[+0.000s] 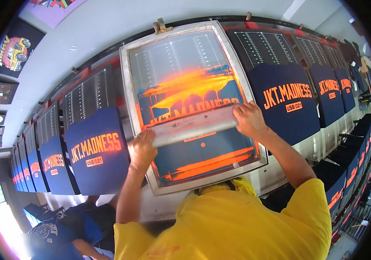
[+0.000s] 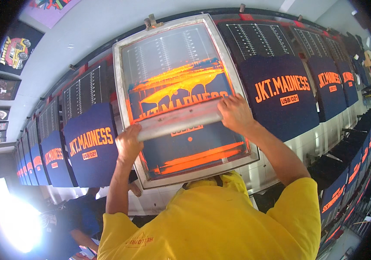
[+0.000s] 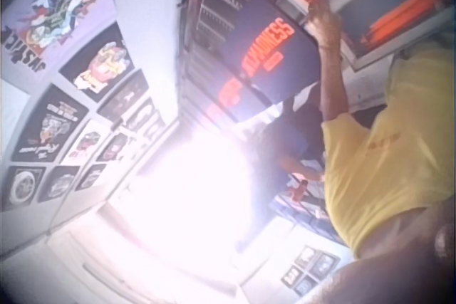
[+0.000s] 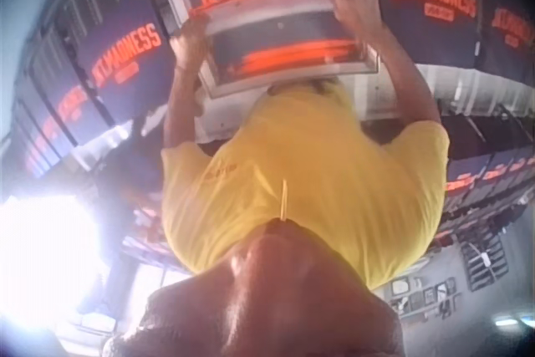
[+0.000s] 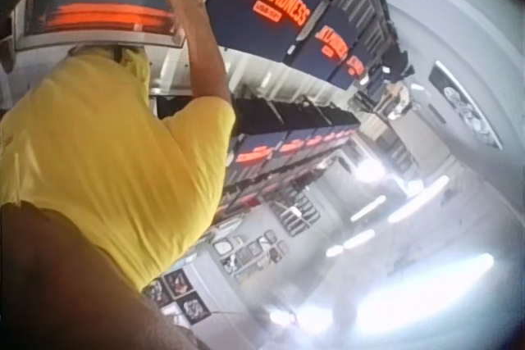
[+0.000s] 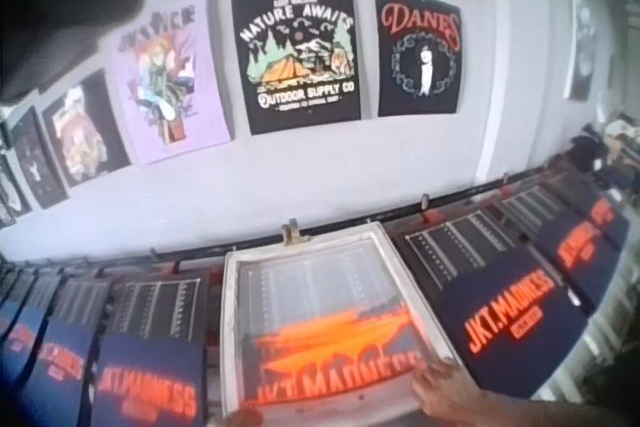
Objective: The person applies ink to t-shirts using a screen and a squeegee, repeating the process across a series of shirts on a long table.
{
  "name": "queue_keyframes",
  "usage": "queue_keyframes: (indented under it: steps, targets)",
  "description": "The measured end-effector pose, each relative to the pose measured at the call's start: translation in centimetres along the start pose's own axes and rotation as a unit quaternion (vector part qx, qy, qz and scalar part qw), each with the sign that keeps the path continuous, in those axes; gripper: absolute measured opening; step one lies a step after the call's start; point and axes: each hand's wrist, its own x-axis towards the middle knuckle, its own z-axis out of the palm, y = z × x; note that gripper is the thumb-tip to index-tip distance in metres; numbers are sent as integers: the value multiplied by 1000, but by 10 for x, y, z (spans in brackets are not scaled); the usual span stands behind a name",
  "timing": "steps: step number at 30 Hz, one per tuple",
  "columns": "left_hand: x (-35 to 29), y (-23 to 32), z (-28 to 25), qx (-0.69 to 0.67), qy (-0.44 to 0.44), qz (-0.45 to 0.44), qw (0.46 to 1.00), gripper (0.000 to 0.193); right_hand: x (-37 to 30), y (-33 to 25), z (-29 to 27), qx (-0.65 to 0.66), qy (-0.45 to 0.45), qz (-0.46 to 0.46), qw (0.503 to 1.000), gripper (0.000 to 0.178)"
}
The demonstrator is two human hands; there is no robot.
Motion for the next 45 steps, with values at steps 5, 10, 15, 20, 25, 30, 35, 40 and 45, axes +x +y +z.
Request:
queue_keyframes:
  steps: [5,10,15,20,25,30,35,40,45]
  targets:
    - [57,-31,6,-18,-1,-27,999,28,63,29,-2,3,-47,15,999,23]
    - [79,-37,-2,-6,-38,-40,998,25,83,43,-3,27,-74,26,997,13]
    - [94,-36,-25,6,-97,-69,993,23,99,47,-24,23,-70,28,997,11]
    - [86,-32,-40,5,-75,-80,994,22,98,32,-52,23,-45,20,999,12]
    - [84,-14,-75,-3,-28,-77,997,21,93,24,-83,-3,-2,19,1000,11]
    - [59,20,-100,-4,2,-71,997,22,56,11,-99,-32,43,6,999,17]
    - [-17,46,-86,-22,18,-38,999,27,-23,-26,-88,-11,23,-5,1000,26]
    - [-86,84,-64,-38,16,-40,998,30,-105,-60,-58,-6,19,20,1000,25]
    - [-123,108,-45,-43,-38,-76,996,35,-144,-77,-36,-5,28,22,999,30]
